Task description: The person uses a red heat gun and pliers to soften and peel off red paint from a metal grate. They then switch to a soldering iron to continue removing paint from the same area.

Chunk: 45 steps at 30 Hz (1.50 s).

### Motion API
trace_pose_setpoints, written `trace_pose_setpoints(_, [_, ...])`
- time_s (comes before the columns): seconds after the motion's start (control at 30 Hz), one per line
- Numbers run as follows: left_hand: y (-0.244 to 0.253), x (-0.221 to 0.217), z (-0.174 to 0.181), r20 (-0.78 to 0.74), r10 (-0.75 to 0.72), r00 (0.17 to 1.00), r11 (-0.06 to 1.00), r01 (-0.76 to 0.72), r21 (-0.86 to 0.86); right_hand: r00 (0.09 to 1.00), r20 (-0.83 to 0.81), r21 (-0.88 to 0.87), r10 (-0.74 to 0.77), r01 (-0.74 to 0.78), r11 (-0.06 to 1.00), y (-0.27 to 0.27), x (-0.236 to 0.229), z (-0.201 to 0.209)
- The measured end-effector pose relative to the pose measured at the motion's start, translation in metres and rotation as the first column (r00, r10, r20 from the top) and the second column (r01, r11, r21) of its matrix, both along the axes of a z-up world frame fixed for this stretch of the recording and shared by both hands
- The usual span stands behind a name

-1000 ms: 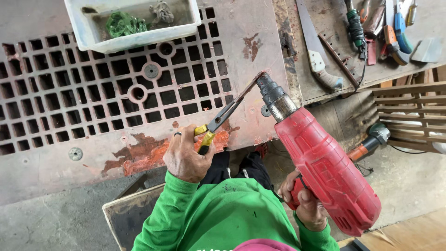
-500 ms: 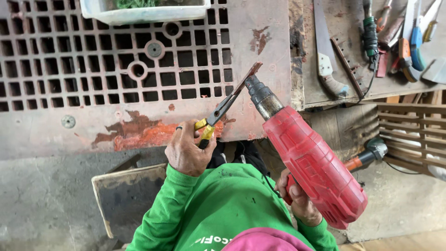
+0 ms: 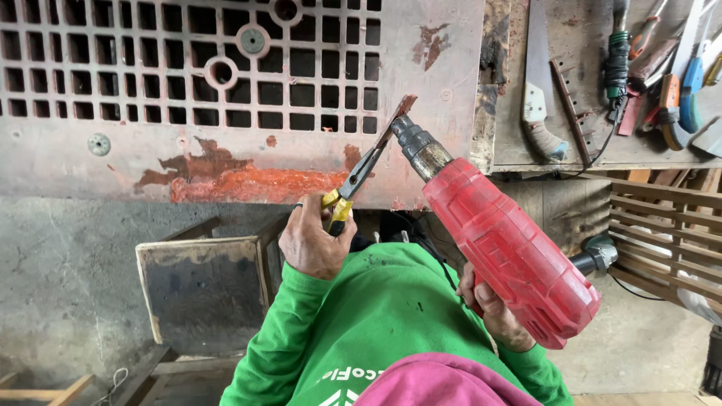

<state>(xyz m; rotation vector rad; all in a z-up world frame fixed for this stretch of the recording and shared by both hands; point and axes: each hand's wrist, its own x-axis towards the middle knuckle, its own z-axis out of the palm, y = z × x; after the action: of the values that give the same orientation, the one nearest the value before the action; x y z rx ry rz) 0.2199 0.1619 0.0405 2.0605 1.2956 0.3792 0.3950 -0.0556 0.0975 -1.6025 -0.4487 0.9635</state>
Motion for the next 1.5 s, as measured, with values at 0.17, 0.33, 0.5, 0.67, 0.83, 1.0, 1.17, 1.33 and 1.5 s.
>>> trace_pose_setpoints(0.17, [-0.014, -0.002, -0.004, 0.053, 0.024, 0.998, 0.999, -0.026, 0.047, 0.998, 0.010, 0.014, 0.056, -0.056, 0.998, -0.001, 0.008, 0.002])
trace_pose_setpoints(0.33, [-0.024, -0.004, -0.007, 0.058, 0.056, 0.997, 0.998, -0.058, 0.030, 0.993, 0.029, -0.009, 0.117, -0.117, 0.993, -0.011, 0.015, -0.005])
trace_pose_setpoints(0.5, [-0.028, -0.004, -0.008, 0.071, 0.097, 0.993, 0.995, -0.099, 0.024, 0.995, 0.025, -0.031, 0.098, -0.097, 0.995, -0.012, 0.016, -0.009])
trace_pose_setpoints(0.67, [-0.027, -0.006, -0.007, 0.033, 0.108, 0.994, 0.990, -0.110, 0.087, 0.989, 0.000, -0.027, 0.150, -0.150, 0.988, -0.008, 0.018, -0.010])
trace_pose_setpoints(0.83, [-0.021, -0.014, -0.007, -0.012, 0.094, 0.995, 0.978, -0.090, 0.190, 0.988, 0.005, -0.037, 0.157, -0.156, 0.987, -0.008, 0.017, -0.010])
trace_pose_setpoints(1.0, [-0.013, -0.021, -0.007, -0.049, 0.072, 0.996, 0.965, -0.057, 0.255, 0.987, -0.019, -0.017, 0.162, -0.162, 0.987, -0.006, 0.015, -0.013])
trace_pose_setpoints(1.17, [-0.011, -0.024, -0.008, -0.061, 0.058, 0.996, 0.967, -0.041, 0.251, 0.992, 0.012, 0.012, 0.128, -0.128, 0.992, -0.005, 0.013, -0.013])
trace_pose_setpoints(1.33, [-0.007, -0.024, -0.009, -0.047, 0.057, 0.997, 0.966, -0.043, 0.253, 0.991, 0.004, -0.011, 0.134, -0.134, 0.991, -0.002, 0.012, -0.013])
trace_pose_setpoints(1.5, [-0.005, -0.025, -0.009, -0.041, 0.064, 0.997, 0.973, -0.053, 0.224, 0.994, 0.006, -0.007, 0.114, -0.114, 0.994, 0.003, 0.012, -0.009])
